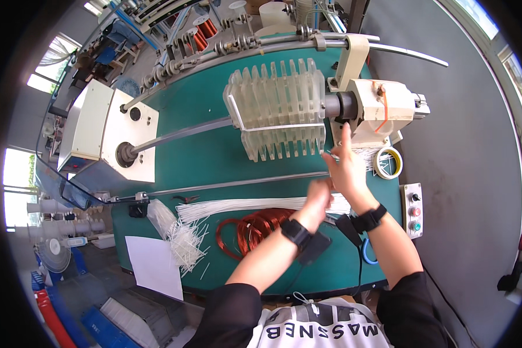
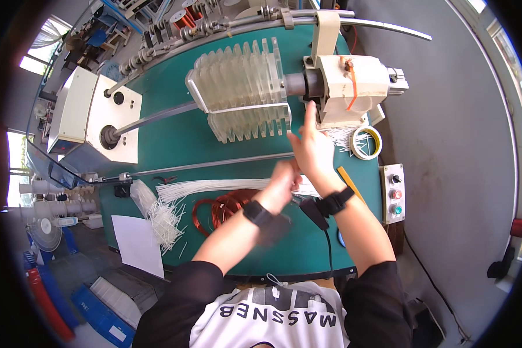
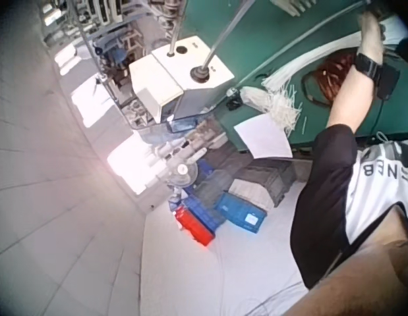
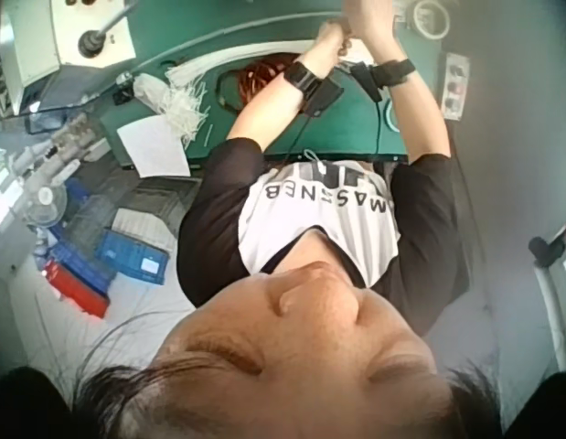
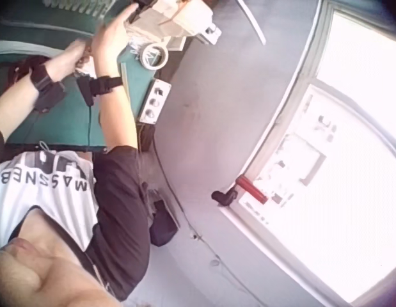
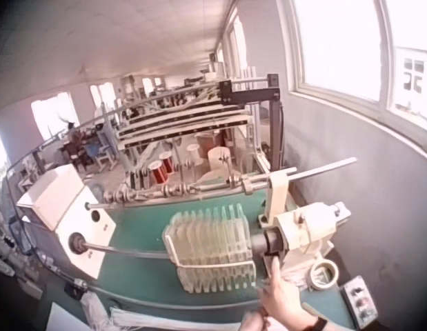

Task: Winding copper wire into multiple coils using a machine and securing them with plastic ties.

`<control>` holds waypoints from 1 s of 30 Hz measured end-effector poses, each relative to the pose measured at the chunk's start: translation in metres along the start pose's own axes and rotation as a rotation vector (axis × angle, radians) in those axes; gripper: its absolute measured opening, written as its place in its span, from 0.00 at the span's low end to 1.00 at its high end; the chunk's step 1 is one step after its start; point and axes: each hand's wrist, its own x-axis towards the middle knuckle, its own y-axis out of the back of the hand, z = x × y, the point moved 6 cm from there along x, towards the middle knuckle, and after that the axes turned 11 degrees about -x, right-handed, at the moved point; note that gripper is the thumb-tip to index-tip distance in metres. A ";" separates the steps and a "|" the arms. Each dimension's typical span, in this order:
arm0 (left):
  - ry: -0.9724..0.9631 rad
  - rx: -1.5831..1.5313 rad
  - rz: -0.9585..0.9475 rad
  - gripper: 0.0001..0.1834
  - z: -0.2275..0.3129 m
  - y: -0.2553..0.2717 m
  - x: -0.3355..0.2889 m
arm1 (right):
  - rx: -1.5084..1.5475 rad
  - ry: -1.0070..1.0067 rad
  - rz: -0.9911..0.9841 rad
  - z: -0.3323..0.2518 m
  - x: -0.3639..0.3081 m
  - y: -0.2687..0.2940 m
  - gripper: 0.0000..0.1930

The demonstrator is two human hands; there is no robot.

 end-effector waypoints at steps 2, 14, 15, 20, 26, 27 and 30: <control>0.177 0.038 -0.113 0.14 -0.056 -0.006 -0.009 | 0.097 -0.022 0.058 0.023 -0.023 0.013 0.42; -1.554 1.414 0.391 0.08 0.297 -0.106 -0.075 | 0.570 -0.313 -0.297 0.026 -0.062 0.065 0.22; -1.477 1.568 0.477 0.08 0.313 -0.106 -0.056 | 0.578 -0.291 -0.301 0.015 -0.055 0.069 0.21; -1.261 1.590 0.608 0.07 0.341 -0.100 -0.034 | 0.653 -0.199 -0.212 -0.011 -0.027 0.076 0.18; -1.602 1.274 0.121 0.02 0.275 -0.101 -0.119 | 1.091 -0.334 -0.096 -0.042 0.051 0.103 0.14; -1.631 1.291 0.070 0.04 0.244 -0.090 -0.133 | 1.273 -0.469 -0.115 -0.054 0.060 0.099 0.13; -1.541 1.191 0.009 0.02 0.195 -0.062 -0.138 | 1.376 -0.588 -0.227 -0.063 0.069 0.071 0.10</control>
